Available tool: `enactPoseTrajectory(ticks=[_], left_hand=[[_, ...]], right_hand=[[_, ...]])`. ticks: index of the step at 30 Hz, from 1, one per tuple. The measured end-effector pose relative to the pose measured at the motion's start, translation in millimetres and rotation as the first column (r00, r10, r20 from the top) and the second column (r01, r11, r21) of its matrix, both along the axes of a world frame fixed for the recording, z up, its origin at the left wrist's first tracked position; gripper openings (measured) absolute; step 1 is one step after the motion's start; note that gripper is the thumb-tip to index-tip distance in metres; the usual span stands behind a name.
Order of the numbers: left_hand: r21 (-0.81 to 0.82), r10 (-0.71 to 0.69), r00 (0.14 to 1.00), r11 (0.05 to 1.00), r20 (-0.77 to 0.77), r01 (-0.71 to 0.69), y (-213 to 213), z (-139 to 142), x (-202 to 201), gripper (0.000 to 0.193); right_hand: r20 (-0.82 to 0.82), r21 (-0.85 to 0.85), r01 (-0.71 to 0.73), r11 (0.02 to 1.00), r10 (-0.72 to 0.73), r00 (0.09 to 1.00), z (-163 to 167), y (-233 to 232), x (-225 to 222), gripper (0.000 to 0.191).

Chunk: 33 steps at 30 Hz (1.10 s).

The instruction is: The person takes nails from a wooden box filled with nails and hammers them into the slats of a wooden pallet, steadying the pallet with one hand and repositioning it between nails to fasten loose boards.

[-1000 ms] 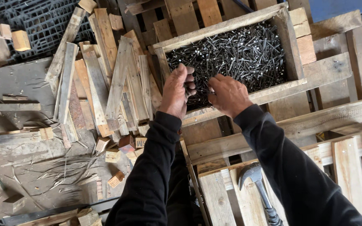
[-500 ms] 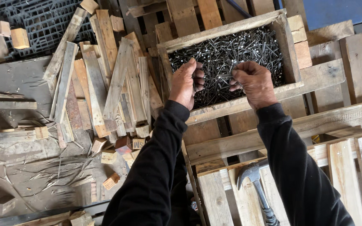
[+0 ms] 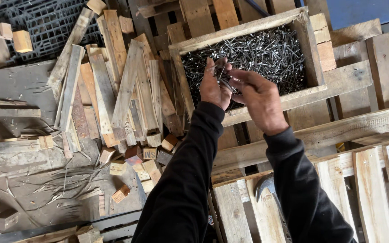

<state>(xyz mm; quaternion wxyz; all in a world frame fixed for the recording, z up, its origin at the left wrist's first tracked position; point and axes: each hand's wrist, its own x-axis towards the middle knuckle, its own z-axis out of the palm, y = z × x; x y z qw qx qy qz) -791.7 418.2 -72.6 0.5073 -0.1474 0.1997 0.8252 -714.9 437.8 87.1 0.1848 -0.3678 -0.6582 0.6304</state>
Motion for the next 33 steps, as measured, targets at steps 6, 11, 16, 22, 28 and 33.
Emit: enactPoseTrajectory(ticks=[6, 11, 16, 22, 28, 33], left_hand=[[-0.019, -0.033, 0.999, 0.999, -0.017, 0.032, -6, -5, 0, 0.041], [0.153, -0.073, 0.997, 0.985, -0.023, 0.076, -12, -2, -2, 0.02], [0.522, -0.07, 0.997, 0.852, 0.031, 0.044, -12, -3, 0, 0.027], [0.222, 0.048, 0.993, 0.975, -0.111, -0.022, 4, -14, 15, 0.04], [0.119, 0.047, 0.965, 0.993, -0.259, -0.017, 2, -31, 20, 0.037], [0.075, 0.034, 0.956, 0.997, -0.291, -0.013, 1, -35, 21, 0.035]], right_hand=[[-0.123, 0.077, 0.221, 0.972, -0.211, 0.97, -16, 8, 18, 0.026], [-0.106, 0.038, 0.115, 0.993, -0.111, 0.988, -24, 6, 21, 0.028], [-0.031, 0.156, 0.127, 0.98, -0.123, 0.992, -27, 7, 21, 0.032], [0.204, 0.28, 0.054, 0.959, -0.114, 0.972, -34, 7, 16, 0.021], [0.189, 0.388, 0.031, 0.921, -0.113, 0.975, -40, 4, 12, 0.016], [0.238, 0.551, -0.09, 0.83, -0.053, 0.97, -42, 3, 13, 0.019]])
